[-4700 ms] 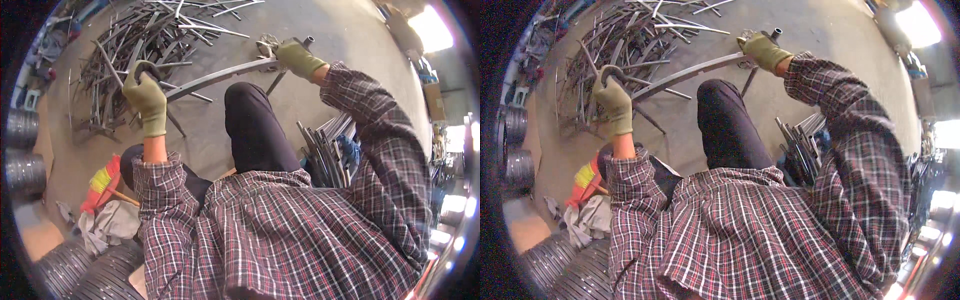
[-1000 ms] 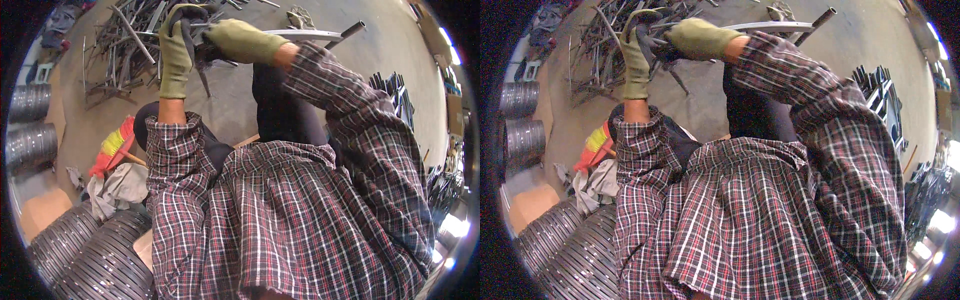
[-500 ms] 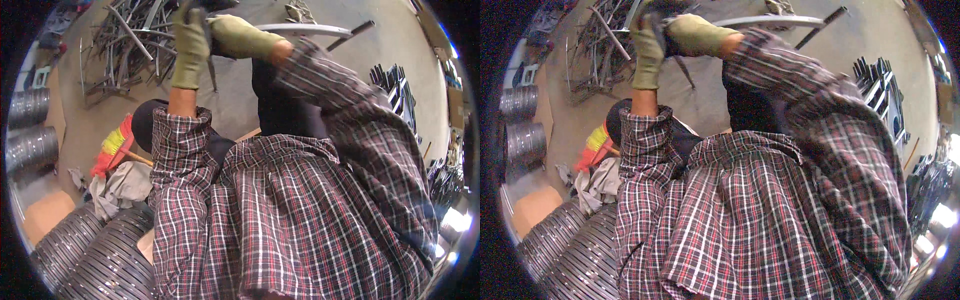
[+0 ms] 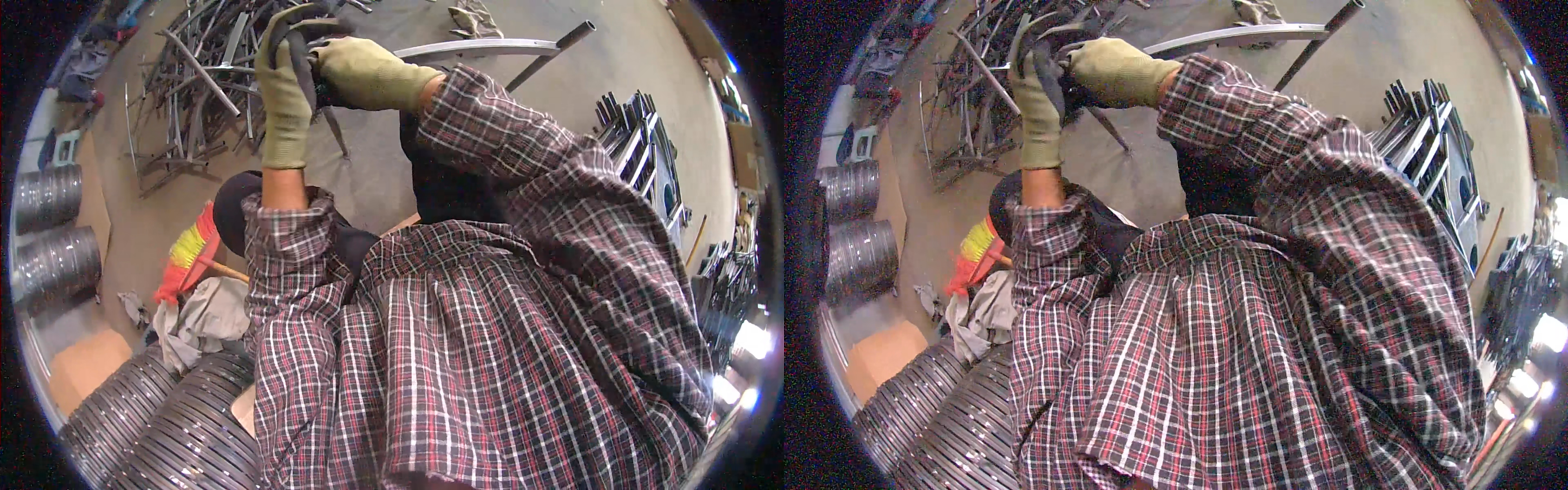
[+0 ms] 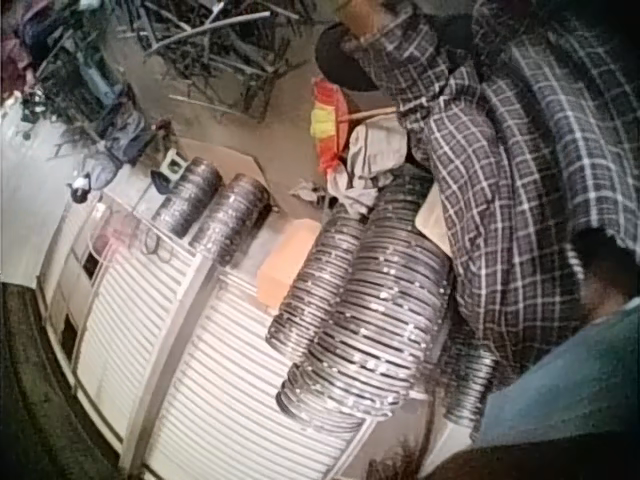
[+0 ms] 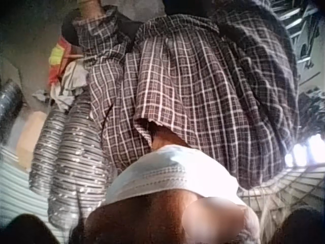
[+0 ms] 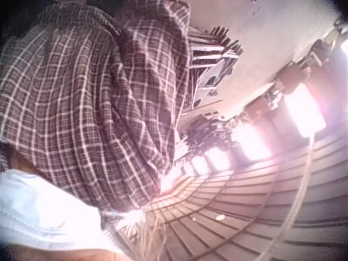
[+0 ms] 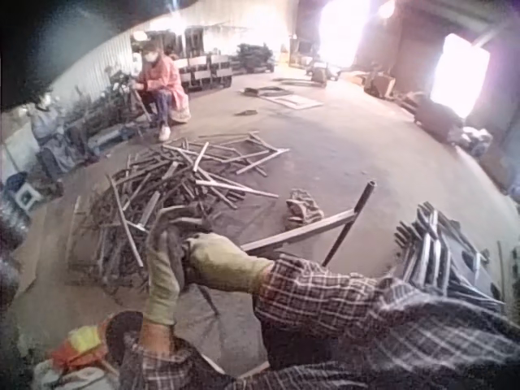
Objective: Scrubbing and wiping down metal frame components with a scouring pad and cloth.
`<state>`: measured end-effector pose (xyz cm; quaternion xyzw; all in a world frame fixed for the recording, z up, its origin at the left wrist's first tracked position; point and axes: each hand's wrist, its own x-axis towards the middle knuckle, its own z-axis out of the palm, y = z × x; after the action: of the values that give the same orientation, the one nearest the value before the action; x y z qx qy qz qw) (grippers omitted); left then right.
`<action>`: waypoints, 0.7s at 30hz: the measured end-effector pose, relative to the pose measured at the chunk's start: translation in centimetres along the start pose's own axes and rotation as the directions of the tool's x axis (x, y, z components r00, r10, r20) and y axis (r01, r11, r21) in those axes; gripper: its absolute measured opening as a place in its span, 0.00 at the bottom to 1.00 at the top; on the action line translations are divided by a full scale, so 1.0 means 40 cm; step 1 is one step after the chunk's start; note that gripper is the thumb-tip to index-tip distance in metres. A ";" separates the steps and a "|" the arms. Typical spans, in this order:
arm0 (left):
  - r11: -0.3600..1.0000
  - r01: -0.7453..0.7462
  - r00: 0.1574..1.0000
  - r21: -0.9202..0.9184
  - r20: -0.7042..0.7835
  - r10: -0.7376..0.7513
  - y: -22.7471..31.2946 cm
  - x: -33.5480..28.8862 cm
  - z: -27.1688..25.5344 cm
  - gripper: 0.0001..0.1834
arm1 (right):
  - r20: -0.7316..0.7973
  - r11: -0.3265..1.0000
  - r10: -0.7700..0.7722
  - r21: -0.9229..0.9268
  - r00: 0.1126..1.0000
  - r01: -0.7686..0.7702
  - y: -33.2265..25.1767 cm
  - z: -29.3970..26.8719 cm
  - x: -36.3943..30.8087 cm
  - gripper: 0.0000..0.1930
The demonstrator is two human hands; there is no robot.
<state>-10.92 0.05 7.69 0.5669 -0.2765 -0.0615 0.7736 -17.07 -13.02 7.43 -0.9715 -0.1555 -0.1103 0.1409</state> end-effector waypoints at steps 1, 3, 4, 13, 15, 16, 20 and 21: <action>1.000 0.010 1.000 0.013 0.012 -0.011 -0.004 0.004 -0.034 0.18 | -0.173 0.994 -0.102 0.023 0.980 0.108 0.003 0.018 -0.008 0.12; 0.852 -0.290 0.949 0.437 0.013 0.316 -0.012 -0.013 -0.041 0.18 | 0.122 0.998 0.023 -0.062 0.992 -0.015 0.009 -0.056 -0.039 0.15; 0.859 -0.273 0.946 0.433 -0.040 0.322 -0.017 -0.010 -0.057 0.18 | 0.049 0.996 -0.016 -0.088 0.999 0.020 0.020 -0.083 -0.066 0.16; 0.973 -0.195 0.980 0.126 0.051 0.190 0.017 0.003 0.004 0.20 | 0.104 0.746 0.407 0.535 0.908 -0.396 -0.051 -0.076 -0.019 0.14; 0.988 -0.055 0.995 0.143 0.087 0.043 0.055 -0.026 0.002 0.21 | -0.060 0.991 0.064 0.119 0.996 -0.057 -0.046 -0.053 -0.018 0.14; 0.955 -0.181 0.983 0.233 0.030 0.179 0.042 -0.021 0.009 0.21 | -0.010 1.000 0.017 0.015 1.000 -0.017 -0.009 -0.048 -0.038 0.14; 0.972 -0.141 0.986 0.189 0.111 0.122 0.019 -0.008 -0.057 0.20 | 0.009 0.983 -0.051 -0.175 0.999 0.052 0.132 -0.164 -0.161 0.13; 0.995 -0.067 0.996 0.077 0.056 0.063 0.011 -0.003 -0.031 0.21 | -0.010 0.986 -0.006 -0.166 1.000 0.005 0.157 -0.217 -0.206 0.13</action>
<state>-10.50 1.30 7.79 0.5858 -0.3178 -0.0405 0.7445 -24.10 -23.66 11.90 -0.9788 -0.1477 -0.1284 0.0602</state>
